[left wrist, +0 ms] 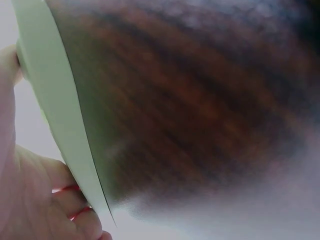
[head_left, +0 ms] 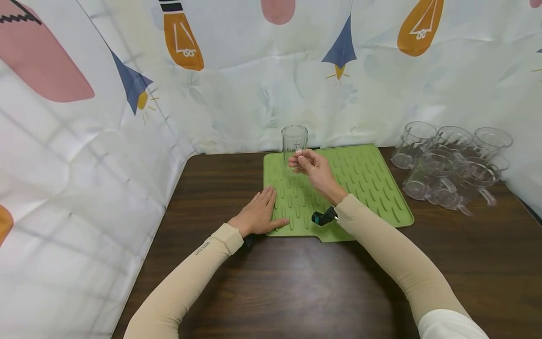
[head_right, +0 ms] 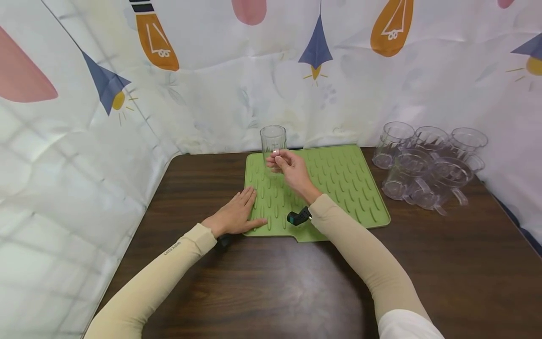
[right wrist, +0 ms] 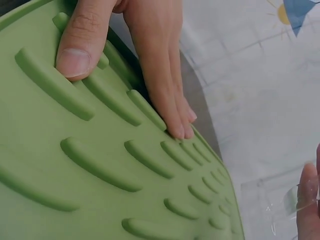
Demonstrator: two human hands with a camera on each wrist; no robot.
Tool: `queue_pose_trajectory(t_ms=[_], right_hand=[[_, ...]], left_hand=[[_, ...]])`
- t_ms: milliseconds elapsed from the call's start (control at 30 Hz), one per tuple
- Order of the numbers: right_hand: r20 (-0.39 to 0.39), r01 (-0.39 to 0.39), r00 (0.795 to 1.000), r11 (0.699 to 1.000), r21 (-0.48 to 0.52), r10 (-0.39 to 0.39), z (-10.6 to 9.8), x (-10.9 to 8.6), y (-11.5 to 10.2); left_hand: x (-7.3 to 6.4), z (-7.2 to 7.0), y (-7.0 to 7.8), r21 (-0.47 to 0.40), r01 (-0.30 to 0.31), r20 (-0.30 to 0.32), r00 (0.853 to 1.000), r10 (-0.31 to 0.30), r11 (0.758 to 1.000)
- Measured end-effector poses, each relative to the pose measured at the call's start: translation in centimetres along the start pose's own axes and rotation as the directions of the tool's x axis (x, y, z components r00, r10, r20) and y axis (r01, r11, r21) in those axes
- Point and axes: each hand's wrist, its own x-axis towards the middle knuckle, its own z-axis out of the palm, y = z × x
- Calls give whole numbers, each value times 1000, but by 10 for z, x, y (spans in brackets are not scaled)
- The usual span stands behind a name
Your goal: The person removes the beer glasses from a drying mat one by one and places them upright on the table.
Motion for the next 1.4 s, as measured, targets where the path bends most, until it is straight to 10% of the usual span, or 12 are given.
queue_pose_trajectory(t_ms=[667,1400], right_hand=[[-2,22,1000,999,-36,-22,-16,-20,-11],[50,48,998,928,-369,-31,-49,-50,-40]], left_hand=[[1,-2,-1,-7,-11,5,1000,11,1000],[1,-1,0,-5,-22,-8,1000,22,1000]])
